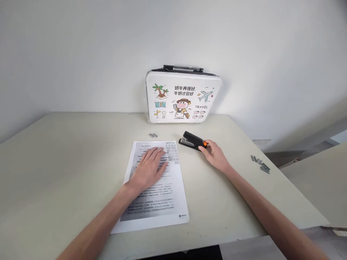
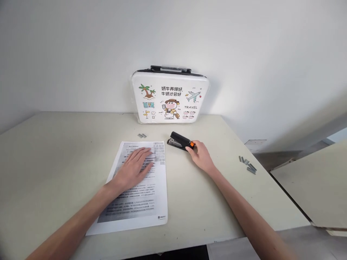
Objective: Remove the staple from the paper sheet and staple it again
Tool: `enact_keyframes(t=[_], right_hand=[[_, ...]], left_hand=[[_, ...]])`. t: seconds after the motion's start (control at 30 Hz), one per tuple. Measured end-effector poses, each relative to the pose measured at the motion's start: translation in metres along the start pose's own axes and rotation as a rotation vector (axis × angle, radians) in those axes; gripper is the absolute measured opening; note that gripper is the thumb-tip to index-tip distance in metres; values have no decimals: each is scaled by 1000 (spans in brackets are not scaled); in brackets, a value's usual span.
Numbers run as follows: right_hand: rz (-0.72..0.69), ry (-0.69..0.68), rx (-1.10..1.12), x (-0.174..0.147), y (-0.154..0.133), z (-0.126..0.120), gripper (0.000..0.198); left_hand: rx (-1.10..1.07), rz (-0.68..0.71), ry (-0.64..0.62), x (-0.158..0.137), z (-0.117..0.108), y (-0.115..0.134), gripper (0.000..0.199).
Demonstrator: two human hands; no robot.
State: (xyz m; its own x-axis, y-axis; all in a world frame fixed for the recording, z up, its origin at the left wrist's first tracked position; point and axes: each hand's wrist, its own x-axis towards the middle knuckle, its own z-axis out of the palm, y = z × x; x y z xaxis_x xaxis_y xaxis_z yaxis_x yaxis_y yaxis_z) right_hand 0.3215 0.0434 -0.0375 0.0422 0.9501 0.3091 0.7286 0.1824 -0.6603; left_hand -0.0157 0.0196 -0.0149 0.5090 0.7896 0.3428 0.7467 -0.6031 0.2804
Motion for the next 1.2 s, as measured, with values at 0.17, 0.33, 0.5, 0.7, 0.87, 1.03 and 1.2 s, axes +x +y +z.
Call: enact_keyframes(t=[0.17, 0.33, 0.5, 0.7, 0.87, 1.03, 1.2], right_hand=[[-55, -177, 46, -45, 5, -43, 37], [-17, -216, 137, -65, 3, -62, 39], [79, -144, 216, -62, -1, -60, 45], [45, -95, 200, -59, 2, -54, 47], [-14, -95, 153, -57, -1, -54, 49], [-20, -95, 170, -55, 3, -53, 50], [-14, -108, 220, -58, -1, -54, 44]], left_hand=[[22, 13, -22, 5, -6, -10, 42], [24, 16, -37, 10, -11, -15, 44], [22, 42, -3, 13, -14, -14, 43], [-68, 166, 42, 19, -18, 3, 33], [-137, 250, -19, 31, -11, 23, 28], [-157, 227, -25, 55, 1, 49, 25], [-172, 185, -67, 75, 20, 67, 23]])
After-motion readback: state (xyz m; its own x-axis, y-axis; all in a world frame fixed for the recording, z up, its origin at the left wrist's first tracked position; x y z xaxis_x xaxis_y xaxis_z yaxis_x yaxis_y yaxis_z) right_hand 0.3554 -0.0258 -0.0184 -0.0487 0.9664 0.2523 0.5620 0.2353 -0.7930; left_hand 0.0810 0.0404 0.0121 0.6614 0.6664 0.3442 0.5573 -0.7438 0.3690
